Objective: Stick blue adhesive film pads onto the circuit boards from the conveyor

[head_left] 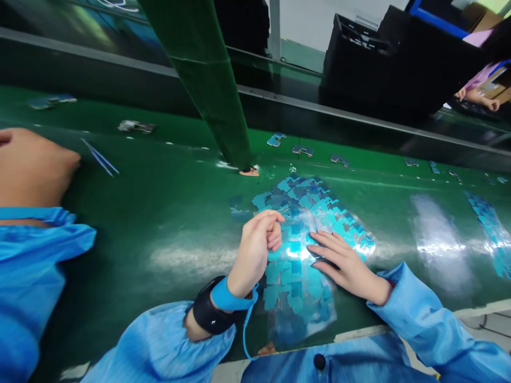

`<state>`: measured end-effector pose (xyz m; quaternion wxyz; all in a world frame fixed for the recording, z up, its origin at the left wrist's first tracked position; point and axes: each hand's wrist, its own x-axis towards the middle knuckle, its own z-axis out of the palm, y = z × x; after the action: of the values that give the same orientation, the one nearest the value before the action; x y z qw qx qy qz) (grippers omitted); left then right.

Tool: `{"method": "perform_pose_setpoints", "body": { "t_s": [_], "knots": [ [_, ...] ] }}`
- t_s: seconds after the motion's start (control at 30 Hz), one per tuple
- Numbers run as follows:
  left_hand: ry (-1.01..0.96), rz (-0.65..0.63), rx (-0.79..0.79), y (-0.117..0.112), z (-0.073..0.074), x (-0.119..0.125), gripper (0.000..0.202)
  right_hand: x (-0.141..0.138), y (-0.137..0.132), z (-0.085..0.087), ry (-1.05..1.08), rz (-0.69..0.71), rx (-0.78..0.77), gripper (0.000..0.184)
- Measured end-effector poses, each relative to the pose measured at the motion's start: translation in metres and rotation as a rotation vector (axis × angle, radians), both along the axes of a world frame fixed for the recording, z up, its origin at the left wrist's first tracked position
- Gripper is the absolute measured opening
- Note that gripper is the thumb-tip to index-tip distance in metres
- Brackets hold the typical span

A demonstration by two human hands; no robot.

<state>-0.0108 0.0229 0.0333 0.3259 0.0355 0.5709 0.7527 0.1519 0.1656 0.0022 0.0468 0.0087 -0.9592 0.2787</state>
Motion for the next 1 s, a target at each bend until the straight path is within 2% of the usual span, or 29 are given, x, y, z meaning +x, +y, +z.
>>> {"method": "perform_pose_setpoints", "body": {
  "t_s": [0.13, 0.23, 0.3, 0.4, 0.47, 0.53, 0.63, 0.7, 0.77, 0.9, 1.0],
  "knots": [
    [0.102, -0.076, -0.066, -0.001, -0.004, -0.003, 0.015, 0.0, 0.0, 0.005, 0.168, -0.117, -0.149, 0.027],
    [0.149, -0.267, -0.132, -0.003, -0.003, 0.003, 0.028, 0.0, -0.002, 0.014, 0.243, -0.18, -0.273, 0.031],
    [0.214, -0.412, -0.158, -0.005, 0.001, 0.01, 0.027, -0.001, -0.004, 0.017, 0.249, -0.205, -0.321, 0.033],
    [0.339, -0.652, -0.151, -0.007, 0.005, 0.02, 0.023, -0.003, -0.004, 0.018, 0.205, -0.188, -0.335, 0.033],
    [0.313, -0.755, -0.113, -0.008, 0.004, 0.024, 0.029, -0.005, -0.003, 0.017, 0.189, -0.148, -0.281, 0.034],
    [0.211, -0.758, -0.075, -0.007, 0.001, 0.025, 0.03, -0.005, -0.002, 0.015, 0.213, -0.126, -0.152, 0.04],
    [0.001, -0.675, -0.042, -0.005, -0.003, 0.028, 0.024, -0.003, -0.004, 0.012, 0.348, -0.125, 0.078, 0.054],
    [-0.127, -0.618, -0.019, -0.004, -0.004, 0.031, 0.028, -0.001, -0.006, 0.01, 0.425, -0.1, 0.154, 0.058],
    [-0.173, -0.581, -0.008, -0.003, -0.003, 0.035, 0.035, 0.002, -0.007, 0.006, 0.445, -0.061, 0.137, 0.052],
    [-0.247, -0.523, 0.011, -0.003, -0.006, 0.041, 0.042, 0.004, -0.006, -0.002, 0.444, -0.03, 0.001, 0.038],
    [-0.292, -0.472, 0.032, -0.002, -0.009, 0.043, 0.039, 0.006, -0.003, -0.009, 0.479, 0.007, 0.034, 0.044]
  ]
}}
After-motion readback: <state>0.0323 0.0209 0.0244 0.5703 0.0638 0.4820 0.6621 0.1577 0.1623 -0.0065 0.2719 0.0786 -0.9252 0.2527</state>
